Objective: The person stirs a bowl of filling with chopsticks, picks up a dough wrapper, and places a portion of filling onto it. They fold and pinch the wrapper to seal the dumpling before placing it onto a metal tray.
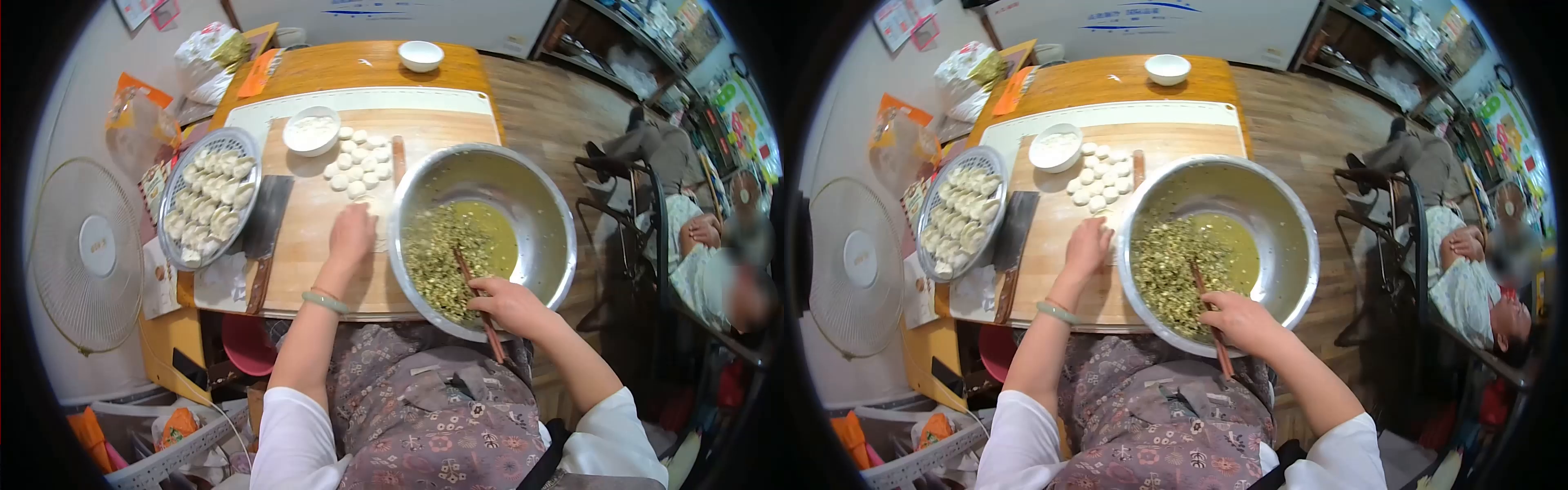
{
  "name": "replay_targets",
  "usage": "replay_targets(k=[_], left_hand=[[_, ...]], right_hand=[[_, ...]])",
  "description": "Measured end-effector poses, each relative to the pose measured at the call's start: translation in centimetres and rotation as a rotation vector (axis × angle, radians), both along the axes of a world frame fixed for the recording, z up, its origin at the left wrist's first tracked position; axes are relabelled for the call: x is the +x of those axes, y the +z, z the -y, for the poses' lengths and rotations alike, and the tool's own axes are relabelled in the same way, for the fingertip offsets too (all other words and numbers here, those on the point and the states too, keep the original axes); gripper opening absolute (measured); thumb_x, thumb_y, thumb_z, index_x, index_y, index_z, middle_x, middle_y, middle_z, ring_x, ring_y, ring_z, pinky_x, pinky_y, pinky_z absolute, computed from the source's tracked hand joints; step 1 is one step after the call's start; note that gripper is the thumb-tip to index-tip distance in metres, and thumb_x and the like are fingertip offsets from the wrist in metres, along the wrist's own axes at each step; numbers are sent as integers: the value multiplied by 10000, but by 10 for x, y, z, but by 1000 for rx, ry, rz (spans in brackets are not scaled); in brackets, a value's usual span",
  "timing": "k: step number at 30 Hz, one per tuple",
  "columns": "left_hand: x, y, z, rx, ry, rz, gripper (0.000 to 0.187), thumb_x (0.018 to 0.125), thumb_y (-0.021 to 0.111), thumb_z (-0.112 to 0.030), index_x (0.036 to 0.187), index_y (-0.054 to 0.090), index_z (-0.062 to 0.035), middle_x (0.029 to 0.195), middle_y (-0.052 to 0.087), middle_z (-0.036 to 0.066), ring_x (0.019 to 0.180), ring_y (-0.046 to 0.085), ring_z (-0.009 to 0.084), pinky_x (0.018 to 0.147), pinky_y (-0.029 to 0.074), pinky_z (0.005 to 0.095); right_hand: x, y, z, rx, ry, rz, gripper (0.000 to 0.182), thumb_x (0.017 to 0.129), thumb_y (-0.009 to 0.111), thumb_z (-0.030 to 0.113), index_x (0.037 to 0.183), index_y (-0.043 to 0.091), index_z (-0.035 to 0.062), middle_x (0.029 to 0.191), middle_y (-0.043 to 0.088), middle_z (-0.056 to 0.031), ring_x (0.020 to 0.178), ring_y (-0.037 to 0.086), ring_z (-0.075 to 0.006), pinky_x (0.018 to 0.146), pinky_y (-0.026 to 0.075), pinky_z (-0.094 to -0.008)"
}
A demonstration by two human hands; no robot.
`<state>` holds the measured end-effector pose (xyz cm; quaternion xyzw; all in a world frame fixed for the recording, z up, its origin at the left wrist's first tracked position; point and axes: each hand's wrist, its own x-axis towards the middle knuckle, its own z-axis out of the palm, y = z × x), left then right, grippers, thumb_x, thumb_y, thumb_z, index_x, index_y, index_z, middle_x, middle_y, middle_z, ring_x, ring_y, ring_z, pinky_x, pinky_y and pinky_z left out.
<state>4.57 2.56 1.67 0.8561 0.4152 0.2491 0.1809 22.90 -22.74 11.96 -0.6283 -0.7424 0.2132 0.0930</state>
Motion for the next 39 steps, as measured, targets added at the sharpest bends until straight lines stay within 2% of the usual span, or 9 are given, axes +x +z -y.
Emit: replay_targets(k=[3, 6, 10, 15, 17, 20, 24, 31, 39], left_hand=[[13, 12, -5, -126, 74, -325, 231, 750, 649, -219, 901, 614, -47, 935, 585, 178, 905, 549, 336, 767, 455, 417], [12, 16, -9, -241, 38, -280, 193, 744, 632, -194, 870, 600, -51, 901, 580, 176, 890, 551, 336, 760, 452, 413], [7, 13, -3, -207, 26, -218, 185, 738, 626, -174, 875, 590, -54, 905, 588, 172, 873, 557, 337, 754, 450, 410], [-18, -1, 5, -445, 158, 44, 327, 770, 592, -59, 1086, 505, -48, 839, 585, 88, 803, 590, 198, 686, 478, 320], [-23, 12, 13, -1036, 209, 370, 338, 791, 573, -40, 1115, 484, -4, 932, 596, 71, 840, 592, 199, 719, 492, 339], [-41, 23, 28, -1249, 154, 796, 336, 809, 558, -36, 1130, 475, 21, 1030, 577, 79, 918, 581, 213, 809, 484, 366], [-56, 63, 60, -1212, -110, 1186, 385, 822, 578, -101, 1173, 466, 7, 1159, 531, 125, 1081, 519, 239, 954, 404, 412], [-66, 61, 80, -1123, -543, 1642, 400, 823, 624, -284, 1141, 517, -65, 1153, 545, 92, 1062, 529, 275, 946, 408, 455], [-51, 61, 92, -1369, -112, 1603, 275, 926, 469, -171, 1174, 491, -53, 1146, 553, 84, 1057, 538, 209, 933, 438, 371]], right_hand=[[2, 2, 15, 88, -58, -88, 221, 727, 599, 41, 944, 600, 81, 1131, 538, -149, 997, 557, -303, 805, 480, -349], [8, 5, 23, 373, -373, -480, 213, 785, 601, 2, 980, 616, 84, 1010, 605, -136, 898, 609, -252, 771, 497, -295], [21, 4, 33, 229, -586, -804, 248, 802, 595, 26, 1032, 645, 103, 974, 629, -129, 901, 610, -213, 767, 499, -296], [42, -19, 14, 396, -396, -648, 243, 806, 580, 19, 1023, 642, 109, 1024, 616, -108, 906, 607, -220, 764, 494, -291], [43, -23, -3, 308, -280, -694, 249, 797, 591, 23, 1017, 642, 127, 1053, 607, -94, 912, 606, -223, 767, 493, -291], [41, -24, -14, 325, -188, -664, 234, 775, 613, 19, 978, 653, 130, 1018, 627, -95, 895, 616, -224, 751, 504, -291], [36, -14, -13, 266, -122, -594, 216, 772, 614, 15, 959, 661, 113, 1000, 645, -100, 889, 629, -219, 763, 515, -296], [31, -15, -17, 247, -227, -768, 187, 806, 586, 47, 979, 656, 62, 975, 653, -97, 933, 619, -201, 809, 502, -293], [27, -30, -21, -26, -646, -1254, 194, 820, 581, 68, 996, 661, 63, 889, 635, -19, 747, 533, -85, 664, 453, -234]])
